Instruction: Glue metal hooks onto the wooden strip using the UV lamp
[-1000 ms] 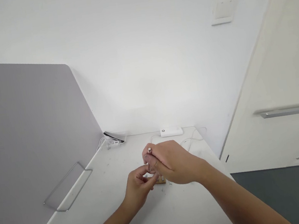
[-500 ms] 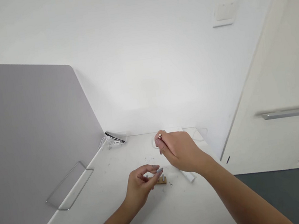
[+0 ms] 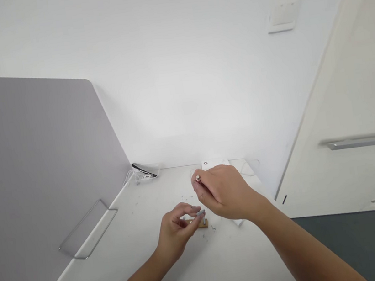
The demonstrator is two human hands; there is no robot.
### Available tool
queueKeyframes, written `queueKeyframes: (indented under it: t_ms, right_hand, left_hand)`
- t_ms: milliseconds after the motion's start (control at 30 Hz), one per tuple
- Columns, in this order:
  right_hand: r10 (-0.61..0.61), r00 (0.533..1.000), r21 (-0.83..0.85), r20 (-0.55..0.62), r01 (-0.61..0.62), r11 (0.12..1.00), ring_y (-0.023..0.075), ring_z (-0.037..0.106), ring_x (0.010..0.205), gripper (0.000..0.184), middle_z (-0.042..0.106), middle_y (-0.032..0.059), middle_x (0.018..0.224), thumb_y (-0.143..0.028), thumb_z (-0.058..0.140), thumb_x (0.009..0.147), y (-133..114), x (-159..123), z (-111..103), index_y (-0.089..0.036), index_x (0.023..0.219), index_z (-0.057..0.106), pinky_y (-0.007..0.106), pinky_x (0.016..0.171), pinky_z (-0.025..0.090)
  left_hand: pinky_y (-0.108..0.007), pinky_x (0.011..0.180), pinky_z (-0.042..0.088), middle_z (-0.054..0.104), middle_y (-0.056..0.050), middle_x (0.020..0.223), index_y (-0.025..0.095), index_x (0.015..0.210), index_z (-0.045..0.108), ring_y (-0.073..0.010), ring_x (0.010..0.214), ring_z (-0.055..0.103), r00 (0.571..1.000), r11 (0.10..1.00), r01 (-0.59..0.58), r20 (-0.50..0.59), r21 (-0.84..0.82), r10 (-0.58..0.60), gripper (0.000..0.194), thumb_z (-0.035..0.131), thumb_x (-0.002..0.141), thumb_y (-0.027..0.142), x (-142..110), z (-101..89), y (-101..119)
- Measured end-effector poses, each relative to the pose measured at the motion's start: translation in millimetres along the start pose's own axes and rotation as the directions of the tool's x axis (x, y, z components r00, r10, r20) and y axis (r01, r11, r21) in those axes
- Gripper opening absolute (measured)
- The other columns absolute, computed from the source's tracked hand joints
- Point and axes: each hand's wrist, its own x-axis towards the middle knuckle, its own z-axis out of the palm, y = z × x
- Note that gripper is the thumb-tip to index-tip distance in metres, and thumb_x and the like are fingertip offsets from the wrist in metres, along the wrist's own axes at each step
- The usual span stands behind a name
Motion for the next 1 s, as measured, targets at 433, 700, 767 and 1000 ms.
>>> queueKeyframes:
  t_ms: [433,700,767,1000]
  right_hand:
    - [-0.102,0.993,-0.17,0.066,0.112,0.979,0.0136,0.038,0.051,0.021,0.052,-0.0028,0.055,-0.025,0.046,0.1,-18,-3,1,-0.022,0.08,0.053,0.03,0.057,0.027]
    - [-0.151,0.988,-0.14,-0.016,0.148,0.979,0.0147,0.044,0.054,0.015,0.057,-0.0027,0.059,-0.024,0.046,0.099,-16,-8,10,-0.022,0.092,0.059,0.03,0.063,0.034]
    - [-0.174,0.982,-0.134,-0.078,0.163,0.977,0.015,0.045,0.054,0.014,0.058,-0.0027,0.059,-0.021,0.046,0.098,-13,-10,15,-0.022,0.092,0.059,0.031,0.064,0.035]
    - [-0.275,0.91,0.031,-0.31,0.299,0.954,0.0178,0.06,0.062,0.015,0.071,0.0015,0.076,-0.015,0.046,0.093,17,-32,60,-0.024,0.1,0.056,0.033,0.065,0.042]
  left_hand:
    - [-0.024,0.053,0.06,0.071,-0.006,0.097,0.019,0.088,0.082,-0.0164,0.074,0.072,0.994,0.997,-0.071,-0.081,0.036,0.073,0.019,0.08,0.083,0.037,1,-1.2,-4]
    - [-0.024,0.05,0.052,0.079,-0.007,0.086,0.016,0.095,0.084,-0.0227,0.076,0.075,0.974,1.0,0.011,-0.227,0.022,-0.005,0.033,0.078,0.084,0.046,7,-4.8,-11]
    - [-0.024,0.053,0.053,0.081,-0.008,0.085,0.015,0.099,0.084,-0.0251,0.082,0.075,0.961,0.999,0.021,-0.276,0.032,-0.011,0.037,0.079,0.082,0.048,10,-6.6,-12]
    - [-0.025,0.054,0.054,0.083,-0.009,0.096,0.019,0.094,0.084,-0.0231,0.079,0.076,0.937,0.993,-0.021,-0.345,0.116,0.06,0.03,0.075,0.086,0.047,12,-13.1,-3]
